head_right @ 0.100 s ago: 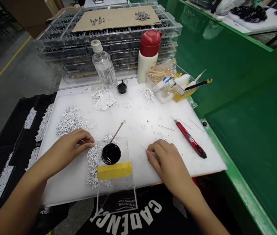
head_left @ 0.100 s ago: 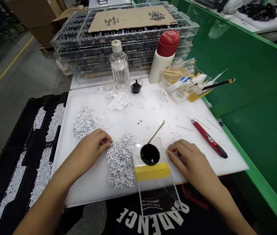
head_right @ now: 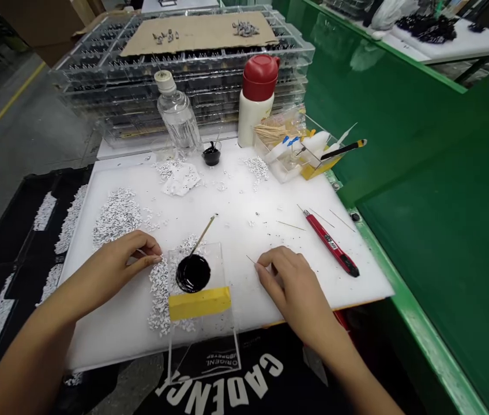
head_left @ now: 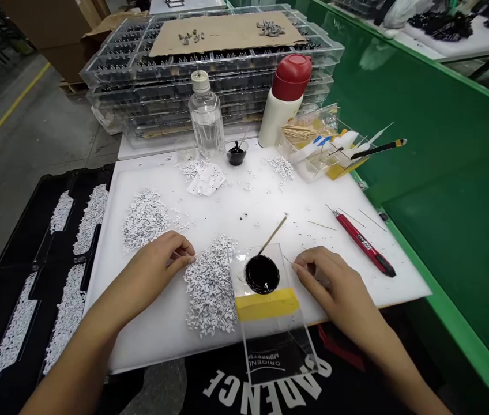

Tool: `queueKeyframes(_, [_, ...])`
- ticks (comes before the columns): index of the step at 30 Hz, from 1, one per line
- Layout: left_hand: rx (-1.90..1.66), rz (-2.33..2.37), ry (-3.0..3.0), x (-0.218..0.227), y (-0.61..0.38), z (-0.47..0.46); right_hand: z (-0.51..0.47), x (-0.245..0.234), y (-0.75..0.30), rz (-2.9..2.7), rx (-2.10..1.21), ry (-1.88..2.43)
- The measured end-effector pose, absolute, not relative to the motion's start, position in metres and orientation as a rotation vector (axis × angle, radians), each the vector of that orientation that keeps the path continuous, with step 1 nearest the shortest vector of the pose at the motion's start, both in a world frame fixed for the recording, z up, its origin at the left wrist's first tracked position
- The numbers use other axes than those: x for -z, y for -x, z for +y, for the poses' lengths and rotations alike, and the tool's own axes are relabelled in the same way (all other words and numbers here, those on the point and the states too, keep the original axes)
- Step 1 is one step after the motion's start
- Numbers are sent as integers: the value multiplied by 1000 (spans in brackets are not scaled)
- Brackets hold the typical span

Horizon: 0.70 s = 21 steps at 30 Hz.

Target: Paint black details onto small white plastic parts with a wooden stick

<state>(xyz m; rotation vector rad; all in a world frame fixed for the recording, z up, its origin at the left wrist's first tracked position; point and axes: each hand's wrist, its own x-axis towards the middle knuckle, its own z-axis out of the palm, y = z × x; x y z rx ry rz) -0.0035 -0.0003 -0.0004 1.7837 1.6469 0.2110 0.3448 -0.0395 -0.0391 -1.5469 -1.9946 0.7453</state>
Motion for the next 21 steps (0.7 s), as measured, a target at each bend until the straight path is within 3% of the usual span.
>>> queueKeyframes(13, [-371,1652,-1703,-7,-5,-1,-42,33,-347,-1516,-1145,1292])
queueKeyframes(21, [-694,1653,-1722,-21,-17,-18,-40,33,-344,-1442,-1135,1086])
